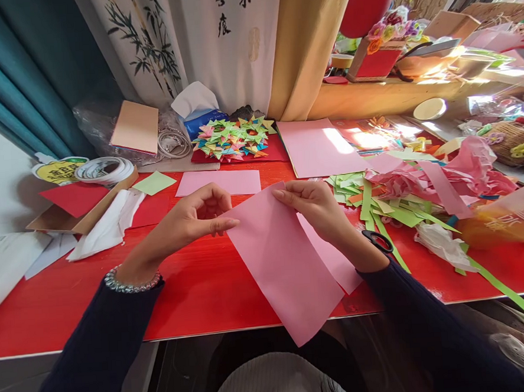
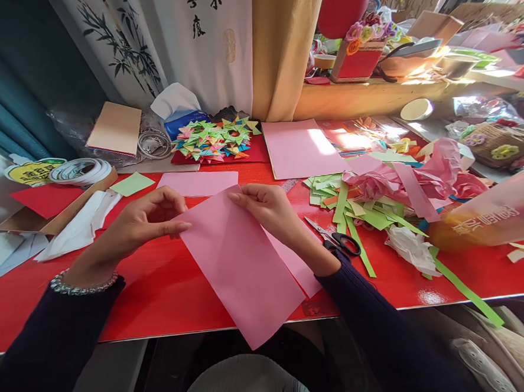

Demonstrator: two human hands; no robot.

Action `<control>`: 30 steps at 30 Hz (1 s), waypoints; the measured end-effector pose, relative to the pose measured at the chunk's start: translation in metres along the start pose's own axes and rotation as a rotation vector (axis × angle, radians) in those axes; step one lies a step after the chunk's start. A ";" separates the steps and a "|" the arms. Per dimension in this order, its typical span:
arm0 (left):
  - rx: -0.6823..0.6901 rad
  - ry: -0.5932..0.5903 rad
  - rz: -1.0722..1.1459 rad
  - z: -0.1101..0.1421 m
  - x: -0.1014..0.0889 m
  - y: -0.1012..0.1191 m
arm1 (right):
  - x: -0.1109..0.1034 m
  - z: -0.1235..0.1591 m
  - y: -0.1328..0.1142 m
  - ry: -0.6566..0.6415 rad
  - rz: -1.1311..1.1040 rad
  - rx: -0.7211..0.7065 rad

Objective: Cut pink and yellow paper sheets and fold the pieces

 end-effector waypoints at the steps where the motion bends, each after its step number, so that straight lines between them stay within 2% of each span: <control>1: 0.007 -0.004 -0.014 0.000 0.000 0.001 | 0.000 0.000 0.000 0.000 0.003 -0.004; 4: 0.046 0.034 -0.081 0.001 -0.003 0.004 | -0.003 0.000 -0.001 0.026 0.032 -0.013; 8: 0.225 0.210 -0.323 0.004 -0.012 0.021 | -0.014 0.003 -0.012 0.170 0.207 -0.106; 11: 0.397 0.323 -0.552 0.009 -0.008 0.036 | -0.018 0.012 -0.027 0.294 0.387 -0.224; 15: 0.511 0.409 -0.738 0.015 0.002 0.045 | -0.015 0.026 -0.046 0.418 0.596 -0.376; 20: 0.653 0.497 -0.835 0.028 0.011 0.057 | -0.012 0.035 -0.057 0.488 0.738 -0.499; 23: 0.662 0.546 -0.795 0.031 0.007 0.059 | -0.010 0.038 -0.060 0.494 0.765 -0.570; 25: 0.648 0.509 -0.739 0.029 0.005 0.058 | -0.006 0.038 -0.061 0.456 0.746 -0.619; 26: 0.640 0.455 -0.707 0.026 0.006 0.057 | -0.005 0.037 -0.060 0.422 0.722 -0.621; 28: 0.601 0.305 -0.633 0.019 0.009 0.052 | -0.006 0.029 -0.054 0.335 0.650 -0.548; 30: 0.545 0.160 -0.545 0.015 0.012 0.047 | -0.010 0.019 -0.043 0.259 0.546 -0.410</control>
Point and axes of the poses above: each hand's wrist, its own z-axis away from the middle knuckle, its own x-axis out of the palm, y = z × x, the point moved 10 cm from there along -z, towards the middle knuckle, and after that the axes turned 8 degrees about -z, right-handed, at the moved point
